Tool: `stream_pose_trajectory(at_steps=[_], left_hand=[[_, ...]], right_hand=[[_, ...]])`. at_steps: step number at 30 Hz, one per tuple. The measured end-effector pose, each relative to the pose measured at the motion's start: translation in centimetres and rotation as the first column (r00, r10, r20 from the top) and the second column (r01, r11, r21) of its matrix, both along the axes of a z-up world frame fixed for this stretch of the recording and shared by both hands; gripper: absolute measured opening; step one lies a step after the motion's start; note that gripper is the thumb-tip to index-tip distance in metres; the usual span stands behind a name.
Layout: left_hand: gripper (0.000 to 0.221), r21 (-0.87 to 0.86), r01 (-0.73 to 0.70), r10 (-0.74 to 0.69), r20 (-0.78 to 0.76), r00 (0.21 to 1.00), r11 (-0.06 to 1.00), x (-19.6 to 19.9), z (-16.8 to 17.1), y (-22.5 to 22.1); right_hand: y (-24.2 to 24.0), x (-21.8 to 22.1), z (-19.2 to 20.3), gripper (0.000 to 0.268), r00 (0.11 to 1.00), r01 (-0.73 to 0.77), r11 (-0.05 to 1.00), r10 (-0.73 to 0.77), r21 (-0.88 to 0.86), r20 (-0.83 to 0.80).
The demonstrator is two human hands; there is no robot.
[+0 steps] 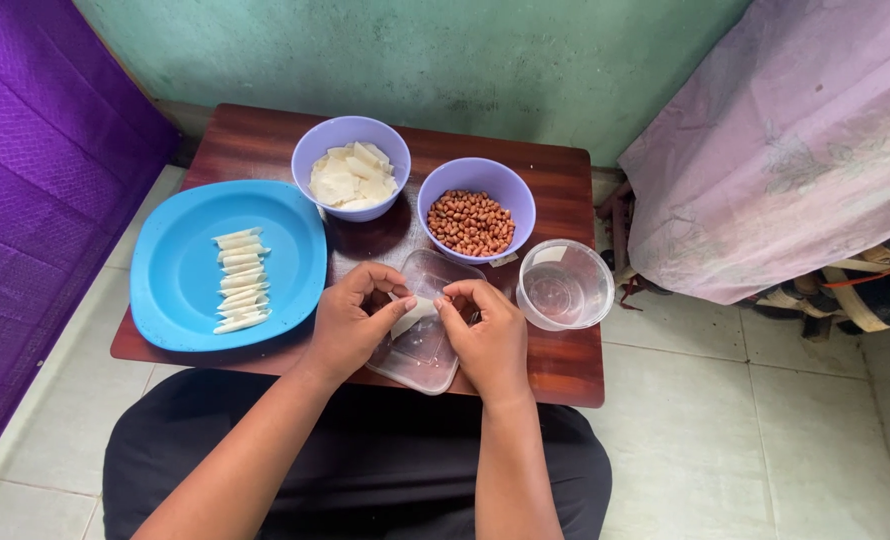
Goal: The person is manually wrapping peanuts into small pieces of dough to create nut rolls.
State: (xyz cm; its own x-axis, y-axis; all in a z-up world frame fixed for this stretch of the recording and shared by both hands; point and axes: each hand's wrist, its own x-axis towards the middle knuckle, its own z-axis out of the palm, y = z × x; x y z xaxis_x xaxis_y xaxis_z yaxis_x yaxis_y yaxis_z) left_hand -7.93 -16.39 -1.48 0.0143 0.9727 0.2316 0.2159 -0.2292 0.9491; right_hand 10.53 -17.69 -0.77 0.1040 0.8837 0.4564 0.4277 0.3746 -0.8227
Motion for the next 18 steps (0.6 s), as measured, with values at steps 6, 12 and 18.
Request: stream_pose_trajectory(at_steps=[6,12,18], left_hand=[[0.019,0.034,0.027,-0.026,-0.034,0.999,0.999,-0.03,0.36,0.14],[0.02,0.021,0.076,-0.075,-0.049,0.996,0.997,-0.18,0.73,0.2],[0.022,0.026,0.096,-0.095,-0.035,0.995,0.995,0.04,0.35,0.2]], right_hand=[[-0.08,-0.08,-0.17,0.009,1.0,0.005,0.997,-0.003,0.076,-0.028],[-0.1,-0.15,-0.3,0.009,1.0,-0.024,0.986,0.024,0.164,0.001],[-0.05,-0.22,0.14,0.011,0.999,-0.054,0.978,0.051,0.2,0.017]])
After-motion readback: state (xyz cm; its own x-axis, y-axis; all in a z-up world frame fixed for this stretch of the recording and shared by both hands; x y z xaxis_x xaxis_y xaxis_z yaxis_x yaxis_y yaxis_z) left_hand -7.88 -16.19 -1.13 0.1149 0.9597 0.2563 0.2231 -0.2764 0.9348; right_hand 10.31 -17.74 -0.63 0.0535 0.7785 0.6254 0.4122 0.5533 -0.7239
